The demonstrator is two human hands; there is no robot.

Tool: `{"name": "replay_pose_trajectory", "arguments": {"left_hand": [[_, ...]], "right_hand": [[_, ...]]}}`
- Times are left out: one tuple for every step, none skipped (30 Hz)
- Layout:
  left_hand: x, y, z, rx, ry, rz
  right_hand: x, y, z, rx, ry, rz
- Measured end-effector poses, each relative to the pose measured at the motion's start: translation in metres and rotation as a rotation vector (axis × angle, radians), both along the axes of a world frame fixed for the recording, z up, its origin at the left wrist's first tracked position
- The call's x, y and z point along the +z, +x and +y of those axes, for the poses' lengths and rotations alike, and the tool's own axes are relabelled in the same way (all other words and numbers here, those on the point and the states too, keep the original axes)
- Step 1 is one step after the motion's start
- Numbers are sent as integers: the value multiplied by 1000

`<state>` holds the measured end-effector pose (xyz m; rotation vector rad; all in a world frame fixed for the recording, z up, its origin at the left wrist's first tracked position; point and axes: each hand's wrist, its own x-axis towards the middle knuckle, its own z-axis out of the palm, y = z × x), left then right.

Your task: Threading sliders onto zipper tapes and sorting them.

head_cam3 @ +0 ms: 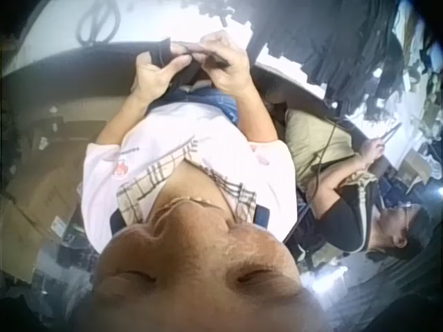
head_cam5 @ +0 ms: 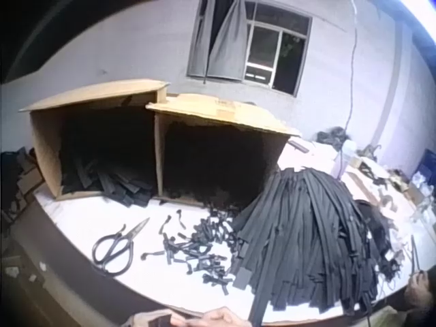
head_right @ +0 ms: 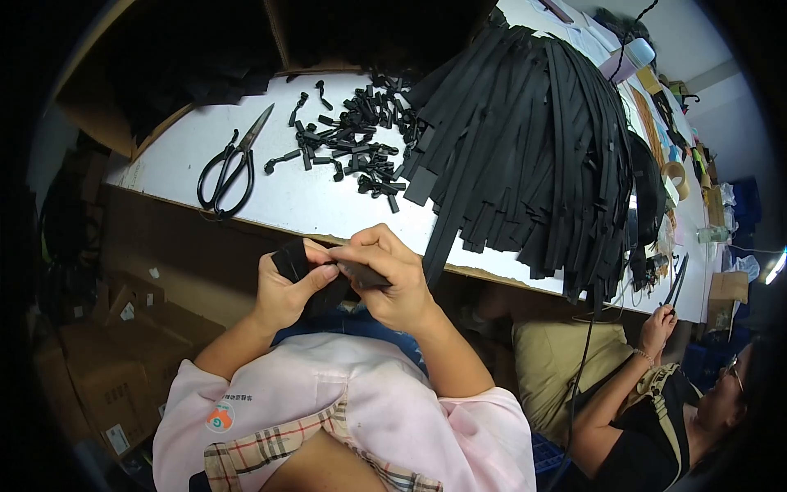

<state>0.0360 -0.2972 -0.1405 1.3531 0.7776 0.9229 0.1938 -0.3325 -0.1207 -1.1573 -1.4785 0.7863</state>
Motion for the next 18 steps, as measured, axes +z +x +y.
{"name": "replay_pose_trajectory", "arguments": {"left_hand": [[-1, -3, 0, 3, -2, 1], [-1, -7, 2, -37, 19, 33], [-1, -9, 2, -76, 42, 64], [1, -8, -1, -72, 41, 64], [4, -5, -6, -6, -40, 30], [6, -2, -8, 60, -119, -6], [7, 2, -8, 96, -65, -74], [8, 1, -7, 100, -64, -76], [8, 1, -7, 90, -63, -58], [7, 0, -7, 81, -62, -40], [4, 0, -5, 43, -29, -23], [6, -1, -5, 42, -34, -19], [9, -2, -6, 13, -134, -90], [12, -3, -6, -15, -235, -161], [16, -5, -3, -66, -357, -225], [16, -6, -2, -66, -364, -224], [16, -7, 0, -116, -414, -256], [16, -7, 0, -165, -464, -289]], "right_hand": [[1, 1, 0, 47, 20, -42], [2, 1, 0, 95, 41, -84], [2, 0, 0, 98, 40, -84], [1, -1, 0, 90, 33, -88], [0, -2, 0, 82, 27, -91], [-1, -4, -3, 85, 29, -93], [-3, -7, -10, 17, -138, 208], [-5, -10, -16, -51, -306, 509], [-7, -12, -21, -24, -289, 499], [-5, -13, -22, 9, -236, 331], [-3, -16, -21, -4, -294, 379], [-2, -19, -22, -20, -353, 431], [-3, -18, -22, 22, -447, 607], [-4, -17, -22, 64, -539, 785], [-1, -16, -20, 70, -593, 898], [-3, -15, -20, 67, -599, 899], [-5, -12, -20, 129, -658, 970], [-7, -10, -21, 192, -717, 1040]]}}
